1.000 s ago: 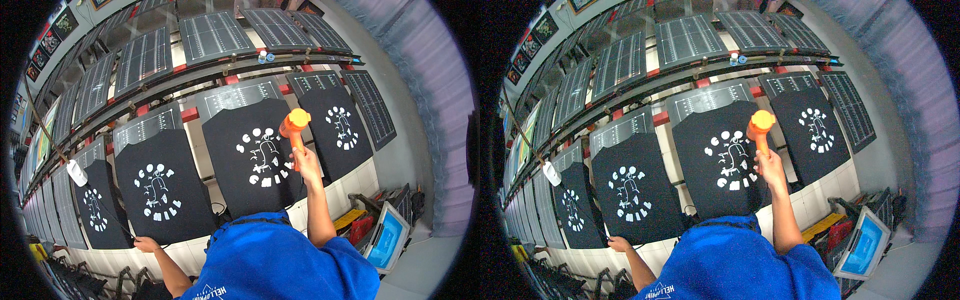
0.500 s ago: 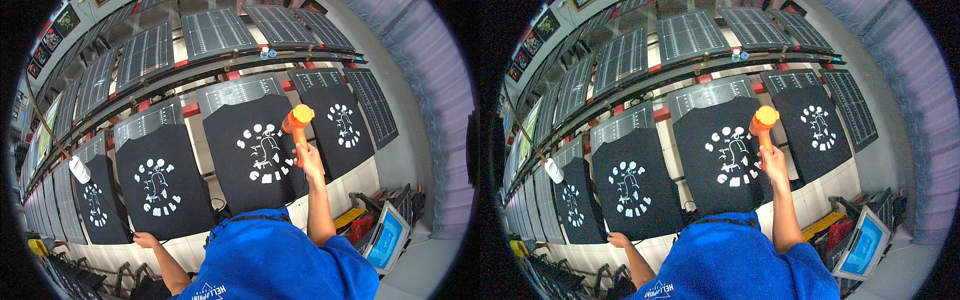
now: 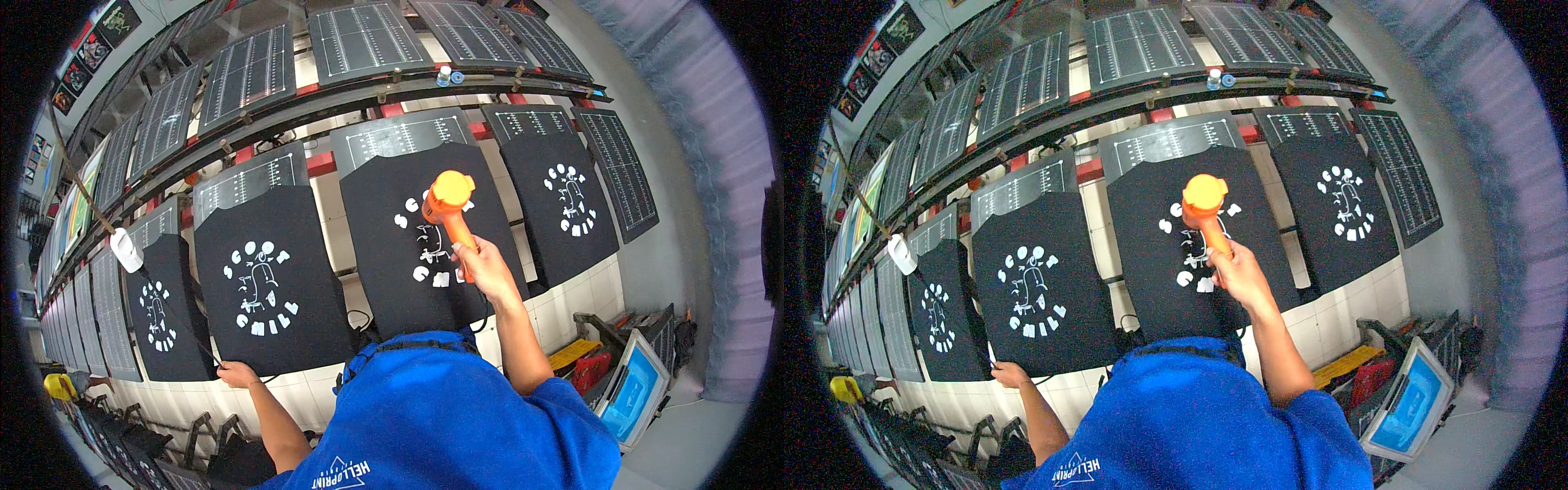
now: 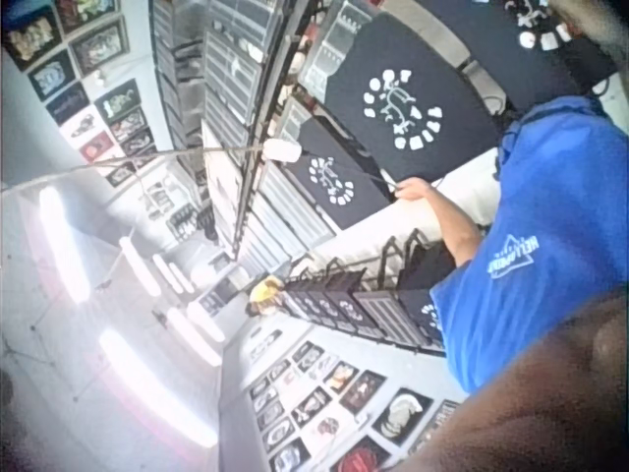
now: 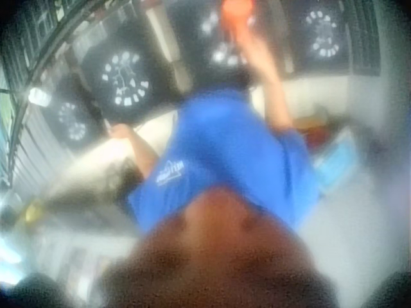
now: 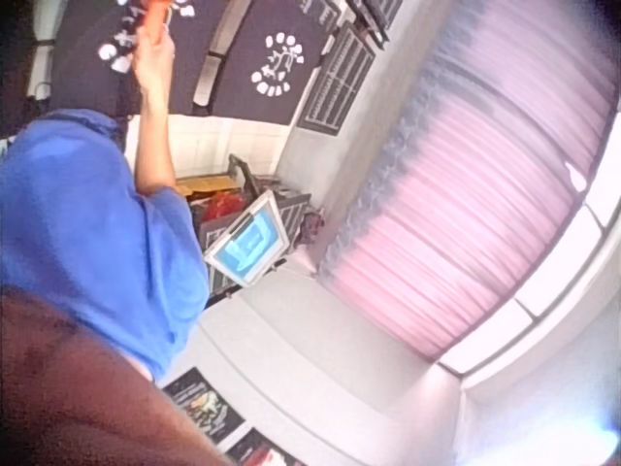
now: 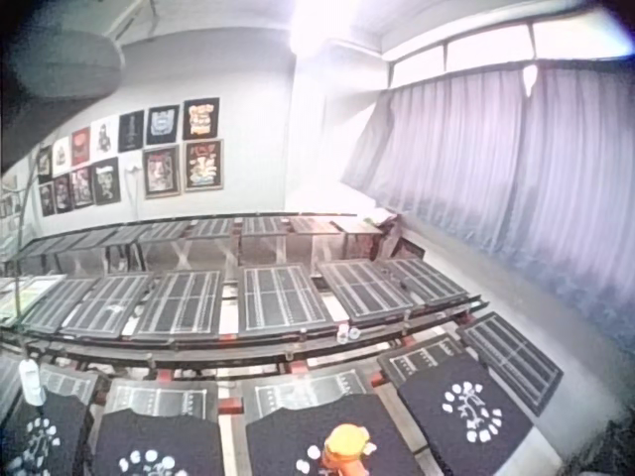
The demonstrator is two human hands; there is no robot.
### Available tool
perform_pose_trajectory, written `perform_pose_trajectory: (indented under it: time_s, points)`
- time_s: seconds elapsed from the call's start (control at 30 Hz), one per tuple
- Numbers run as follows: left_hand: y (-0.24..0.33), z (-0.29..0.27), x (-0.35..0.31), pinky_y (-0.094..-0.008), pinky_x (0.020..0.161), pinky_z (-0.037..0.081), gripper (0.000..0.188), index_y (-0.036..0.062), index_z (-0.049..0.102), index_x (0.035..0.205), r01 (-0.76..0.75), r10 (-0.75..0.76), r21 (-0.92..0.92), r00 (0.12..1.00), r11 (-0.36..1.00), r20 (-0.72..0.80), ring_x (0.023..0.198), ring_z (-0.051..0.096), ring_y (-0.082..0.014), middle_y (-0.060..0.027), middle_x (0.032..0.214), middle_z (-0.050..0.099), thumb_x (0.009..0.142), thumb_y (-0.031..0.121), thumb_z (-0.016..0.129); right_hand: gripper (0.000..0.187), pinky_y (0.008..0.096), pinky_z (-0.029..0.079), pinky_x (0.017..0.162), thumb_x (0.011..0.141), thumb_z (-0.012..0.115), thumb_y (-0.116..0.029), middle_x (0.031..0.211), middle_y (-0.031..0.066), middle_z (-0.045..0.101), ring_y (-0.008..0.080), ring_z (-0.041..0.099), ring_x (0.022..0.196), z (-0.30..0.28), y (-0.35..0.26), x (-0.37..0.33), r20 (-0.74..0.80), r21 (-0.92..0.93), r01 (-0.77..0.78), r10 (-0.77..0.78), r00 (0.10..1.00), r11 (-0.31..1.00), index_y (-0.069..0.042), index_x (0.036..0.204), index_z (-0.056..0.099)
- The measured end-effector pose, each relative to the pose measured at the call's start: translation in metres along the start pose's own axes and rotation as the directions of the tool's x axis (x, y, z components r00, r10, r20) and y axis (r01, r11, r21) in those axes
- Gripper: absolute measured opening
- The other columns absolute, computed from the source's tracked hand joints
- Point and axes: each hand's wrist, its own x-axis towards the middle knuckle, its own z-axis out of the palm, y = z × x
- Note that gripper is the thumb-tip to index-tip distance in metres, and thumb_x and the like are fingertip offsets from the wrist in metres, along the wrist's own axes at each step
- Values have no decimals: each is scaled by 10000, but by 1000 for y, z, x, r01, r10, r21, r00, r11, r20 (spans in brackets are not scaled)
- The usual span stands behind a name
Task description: The person uses a heat gun to dry white ink on black t-shirts mounted on platens while moving along a production line.
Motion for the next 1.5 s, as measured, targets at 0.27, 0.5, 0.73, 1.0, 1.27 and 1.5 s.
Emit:
perform_pose_trajectory:
  time_s: [0.27,0.5,0.73,1.0,1.27,1.5]
  points:
    - [1,-9,-4,-526,864,418,402,-43,552,1029,-76,74,21,995,997,73,962,567,-457,-271,1020,603,965,334,430,304,212,431,470,925,600,-268,756,19,593,65,530,529,-10,7,-22,69,-35,-16,18,997,999,13,1039,571]
    - [-16,-10,0,-496,898,418,417,-49,563,1119,-100,108,-72,986,992,126,1042,560,-429,-265,1121,599,983,317,414,274,197,418,451,925,594,-255,763,18,585,60,517,517,-23,10,-42,137,-8,-66,66,988,998,5,1006,572]
    - [-15,-20,-34,-461,1020,360,388,-20,563,1197,-134,139,-79,989,988,59,1196,478,-362,-218,1247,550,978,275,437,285,200,440,472,923,596,-259,773,19,581,60,506,514,-42,13,-58,102,49,-117,111,989,992,1,1036,573]
    - [-32,-49,-28,-478,975,375,380,-61,562,1133,-213,215,-39,974,976,68,1141,488,-396,-246,1177,555,985,264,432,299,205,436,483,925,603,-271,738,4,566,67,525,530,-61,23,-61,-138,88,-36,48,989,995,-10,1070,580]
    - [-53,-91,19,-516,886,380,383,-118,562,1001,-182,185,-61,982,982,49,964,522,-479,-328,972,576,981,239,424,279,204,437,488,939,588,-258,750,24,586,69,509,522,-50,28,-40,-190,152,61,-31,981,987,-6,1057,580]
    - [-82,-108,96,-519,855,384,399,-123,550,974,-145,145,5,989,989,-23,940,516,-489,-336,959,576,992,249,407,313,240,479,529,927,605,-286,801,46,591,96,547,575,-13,19,-37,-207,163,9,25,978,987,-13,1074,566]
